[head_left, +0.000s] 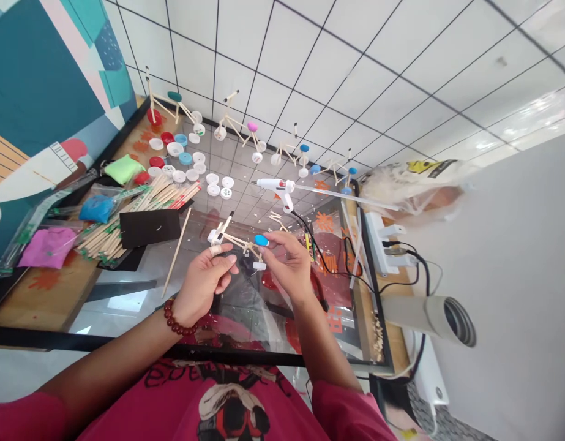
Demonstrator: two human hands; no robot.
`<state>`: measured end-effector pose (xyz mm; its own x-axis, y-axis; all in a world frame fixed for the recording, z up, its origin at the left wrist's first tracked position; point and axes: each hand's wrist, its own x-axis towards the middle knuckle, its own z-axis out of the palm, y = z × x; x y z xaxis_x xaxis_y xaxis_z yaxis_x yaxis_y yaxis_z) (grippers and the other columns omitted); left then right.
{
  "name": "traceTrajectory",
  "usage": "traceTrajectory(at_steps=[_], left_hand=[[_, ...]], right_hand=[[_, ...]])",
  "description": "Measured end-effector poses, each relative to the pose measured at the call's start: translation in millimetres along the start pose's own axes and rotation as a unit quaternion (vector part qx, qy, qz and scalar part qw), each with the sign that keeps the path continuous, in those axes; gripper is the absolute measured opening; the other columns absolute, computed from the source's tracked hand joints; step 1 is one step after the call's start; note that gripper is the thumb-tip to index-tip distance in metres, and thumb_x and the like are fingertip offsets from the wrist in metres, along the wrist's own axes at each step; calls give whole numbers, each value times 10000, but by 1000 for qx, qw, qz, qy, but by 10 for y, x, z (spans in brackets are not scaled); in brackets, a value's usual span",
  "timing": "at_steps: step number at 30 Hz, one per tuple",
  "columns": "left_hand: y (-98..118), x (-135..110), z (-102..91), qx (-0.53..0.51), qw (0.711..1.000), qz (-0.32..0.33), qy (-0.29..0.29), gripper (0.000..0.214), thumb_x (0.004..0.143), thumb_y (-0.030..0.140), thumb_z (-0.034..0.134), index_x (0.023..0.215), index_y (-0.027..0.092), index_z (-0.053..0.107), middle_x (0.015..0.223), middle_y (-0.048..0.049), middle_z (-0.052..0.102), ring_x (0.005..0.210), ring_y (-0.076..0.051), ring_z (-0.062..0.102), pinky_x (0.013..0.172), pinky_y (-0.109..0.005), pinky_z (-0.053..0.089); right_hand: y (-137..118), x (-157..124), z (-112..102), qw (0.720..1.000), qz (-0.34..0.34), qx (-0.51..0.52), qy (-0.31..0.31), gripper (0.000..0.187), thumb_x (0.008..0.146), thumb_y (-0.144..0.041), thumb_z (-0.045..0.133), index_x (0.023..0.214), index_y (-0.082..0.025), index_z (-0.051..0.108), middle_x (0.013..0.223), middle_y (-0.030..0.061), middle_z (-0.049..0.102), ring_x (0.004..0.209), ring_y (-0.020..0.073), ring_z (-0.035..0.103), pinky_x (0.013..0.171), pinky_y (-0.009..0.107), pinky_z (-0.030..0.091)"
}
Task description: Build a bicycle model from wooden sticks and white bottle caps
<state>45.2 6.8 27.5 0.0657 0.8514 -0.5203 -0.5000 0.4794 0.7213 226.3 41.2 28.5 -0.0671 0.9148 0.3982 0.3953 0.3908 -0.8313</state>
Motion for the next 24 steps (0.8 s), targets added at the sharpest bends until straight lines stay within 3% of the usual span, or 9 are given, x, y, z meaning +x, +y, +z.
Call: traceTrajectory(at_steps=[6,14,24], left_hand=[[-27,62,38,-15,1000,3,3,685,606,377,858,1154,139,524,617,5,676,375,-51,405,351,-156,217],[-85,116,22,-25,1000,7,-13,651,661,384,811,1179,140,501,567,12,666,319,-50,366,318,-155,181],[-32,232,49,-61,994,-50,-81,482,639,338,833,997,156,566,553,26,637,328,-19,336,313,-129,157]], right_hand=[[-26,50,90,999,6,31,-21,233,836,-200,730,1054,-281,731,976,17,696,830,144,625,818,315,531],[67,-13,100,999,12,33,-1,228,835,-201,729,1051,-277,735,968,20,692,839,146,622,825,324,531],[51,-36,78,1000,-9,-3,-20,235,846,-208,721,1068,-282,744,992,24,703,827,143,637,808,319,542]])
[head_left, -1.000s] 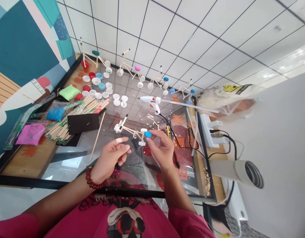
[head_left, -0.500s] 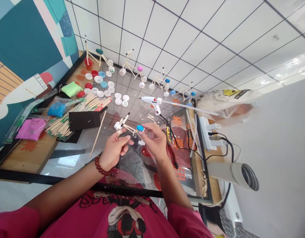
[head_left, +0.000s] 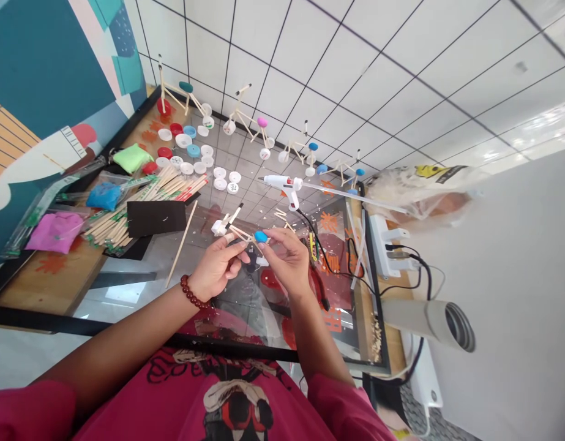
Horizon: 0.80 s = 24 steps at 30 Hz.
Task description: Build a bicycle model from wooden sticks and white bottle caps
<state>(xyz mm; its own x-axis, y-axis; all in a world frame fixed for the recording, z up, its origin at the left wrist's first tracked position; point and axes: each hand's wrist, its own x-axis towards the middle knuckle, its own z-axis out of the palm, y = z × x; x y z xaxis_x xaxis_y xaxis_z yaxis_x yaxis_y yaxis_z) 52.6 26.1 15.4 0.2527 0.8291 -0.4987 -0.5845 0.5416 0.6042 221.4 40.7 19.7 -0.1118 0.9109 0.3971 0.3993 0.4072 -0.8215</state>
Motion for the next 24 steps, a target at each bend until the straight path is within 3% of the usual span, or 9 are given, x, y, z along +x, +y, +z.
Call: traceTrajectory(at_steps=[14,19,24], left_hand=[[-36,28,9,-27,1000,15,-1,379,744,331,766,1031,161,586,583,-3,664,345,-49,406,335,-142,205],[-43,37,21,-31,999,17,3,373,741,320,768,1022,160,582,603,-9,675,366,-58,444,350,-141,220],[-64,-12,10,-5,999,32,33,423,733,317,761,1057,160,540,644,-21,698,353,-55,432,334,-144,233]], right_hand=[[27,-30,50,998,-21,-50,-21,252,846,-186,708,1081,-272,734,1043,51,720,947,192,673,867,370,542],[45,-49,57,997,-31,-72,-21,344,837,-188,718,1167,-284,706,1080,53,734,948,200,682,900,396,536],[31,-36,60,999,-23,-23,-3,256,857,-188,698,1092,-284,735,1030,35,737,885,169,679,845,350,553]])
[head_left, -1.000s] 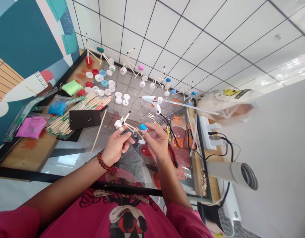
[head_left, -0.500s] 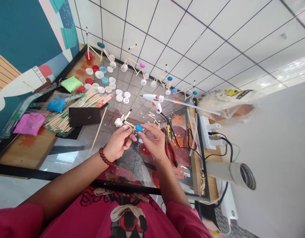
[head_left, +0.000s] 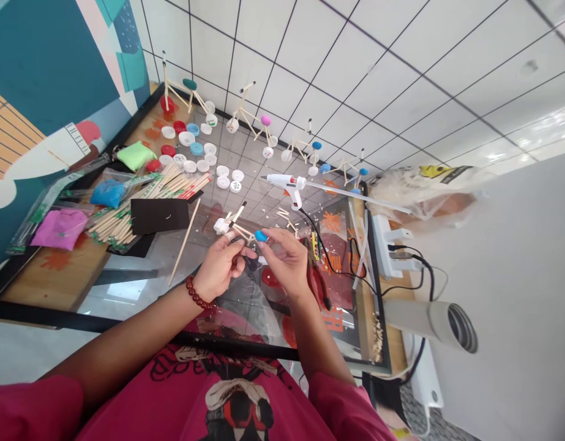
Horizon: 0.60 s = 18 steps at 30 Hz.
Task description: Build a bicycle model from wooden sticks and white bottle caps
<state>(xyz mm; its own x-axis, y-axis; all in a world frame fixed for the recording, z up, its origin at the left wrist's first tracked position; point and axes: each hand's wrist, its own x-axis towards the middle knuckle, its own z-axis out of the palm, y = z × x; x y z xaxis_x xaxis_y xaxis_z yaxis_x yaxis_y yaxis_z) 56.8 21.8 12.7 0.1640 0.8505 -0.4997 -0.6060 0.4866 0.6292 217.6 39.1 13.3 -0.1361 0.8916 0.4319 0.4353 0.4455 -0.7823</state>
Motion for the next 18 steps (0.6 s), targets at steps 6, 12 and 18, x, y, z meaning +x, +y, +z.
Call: traceTrajectory(at_steps=[6,12,18], left_hand=[[-77,-218,-105,119,988,85,39,498,819,393,704,1232,170,536,669,14,691,382,-76,485,325,-163,327],[-72,-159,-4,196,977,82,16,533,828,404,692,1280,143,586,680,-14,720,349,-69,473,310,-172,322],[-30,-48,104,120,991,64,13,426,772,429,715,1066,131,633,623,-28,708,315,-57,414,301,-170,238]], right_hand=[[-18,22,-32,999,19,37,29,255,862,-198,705,1101,-284,726,995,23,734,835,152,664,835,345,556],[-15,4,-45,999,13,20,28,267,855,-189,710,1102,-291,724,1005,21,736,848,154,668,839,345,554],[-10,4,-52,999,8,14,36,249,855,-199,709,1090,-281,727,1009,28,739,854,163,677,848,358,558]])
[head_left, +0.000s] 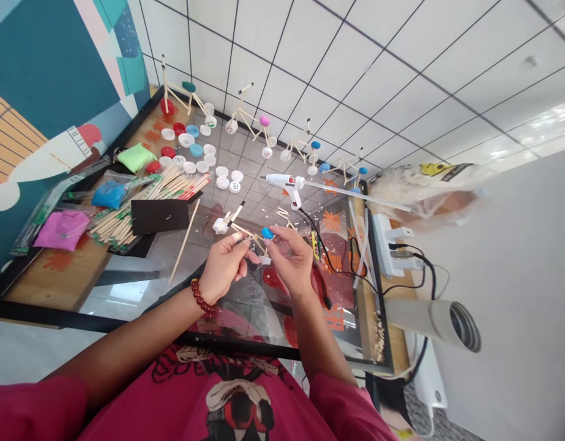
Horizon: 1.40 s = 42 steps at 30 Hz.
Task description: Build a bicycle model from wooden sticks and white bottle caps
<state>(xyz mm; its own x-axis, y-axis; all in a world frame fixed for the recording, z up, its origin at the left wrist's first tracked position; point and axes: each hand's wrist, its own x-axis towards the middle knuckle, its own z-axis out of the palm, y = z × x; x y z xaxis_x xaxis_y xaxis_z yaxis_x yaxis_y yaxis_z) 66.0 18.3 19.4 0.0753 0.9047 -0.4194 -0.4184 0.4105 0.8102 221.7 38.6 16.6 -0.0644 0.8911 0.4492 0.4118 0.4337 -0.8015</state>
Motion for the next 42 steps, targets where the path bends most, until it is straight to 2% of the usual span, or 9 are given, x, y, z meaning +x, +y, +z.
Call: traceTrajectory(at_steps=[5,10,13,17,19,22,27,34,42], left_hand=[[-6,19,-3,25,1000,5,3,321,786,408,691,960,140,662,613,-34,701,322,-57,401,315,-175,214],[-14,18,-63,163,986,45,-5,324,842,347,639,1094,152,696,625,-21,703,353,-87,444,373,-206,308],[-18,45,-122,292,951,105,-9,330,868,306,613,1155,171,701,631,-17,710,410,-119,503,459,-229,375],[-7,123,-166,457,870,184,-5,197,891,273,590,983,190,744,635,-44,710,563,-170,618,584,-250,399],[-1,158,-164,505,840,198,-5,198,913,283,566,880,191,738,644,-59,707,599,-183,635,606,-262,391],[-6,187,-150,538,818,202,2,230,931,300,549,839,194,732,659,-72,711,634,-199,652,613,-272,377],[-37,204,-148,539,812,224,16,250,947,293,524,911,199,752,715,-83,735,693,-210,674,648,-276,390],[-69,217,-151,536,817,215,19,232,943,299,545,951,215,760,718,-72,732,697,-205,669,656,-273,398],[-100,212,-169,517,818,249,26,266,955,295,519,920,203,766,700,-79,723,665,-193,654,643,-269,386]], right_hand=[[23,1,-4,1000,3,-6,4,240,853,-208,707,1084,-267,730,1003,36,744,822,158,669,857,368,558],[24,-7,-6,1000,3,-9,5,241,850,-201,706,1080,-266,734,1002,37,745,819,156,667,863,368,556],[19,-11,3,1000,4,-15,3,240,849,-205,706,1079,-269,735,994,37,743,826,158,669,866,370,558],[23,-15,14,1000,13,-22,0,228,850,-225,710,1072,-269,737,950,32,737,846,168,676,874,375,558],[31,-17,16,1000,13,-20,1,221,849,-230,714,1066,-267,738,945,31,738,846,168,677,872,373,559],[46,-21,14,1000,13,-20,1,228,847,-231,721,1071,-266,737,956,33,743,850,168,681,873,372,557],[57,-35,4,999,6,-47,-6,246,852,-239,718,1096,-264,731,958,37,751,857,177,685,893,390,543],[35,-31,10,995,-32,-90,-32,242,875,-254,696,1111,-295,731,1024,41,763,929,205,694,904,420,527],[13,-14,0,997,-22,-77,-1,246,860,-233,709,1098,-290,733,1020,40,766,919,203,699,885,405,543]])
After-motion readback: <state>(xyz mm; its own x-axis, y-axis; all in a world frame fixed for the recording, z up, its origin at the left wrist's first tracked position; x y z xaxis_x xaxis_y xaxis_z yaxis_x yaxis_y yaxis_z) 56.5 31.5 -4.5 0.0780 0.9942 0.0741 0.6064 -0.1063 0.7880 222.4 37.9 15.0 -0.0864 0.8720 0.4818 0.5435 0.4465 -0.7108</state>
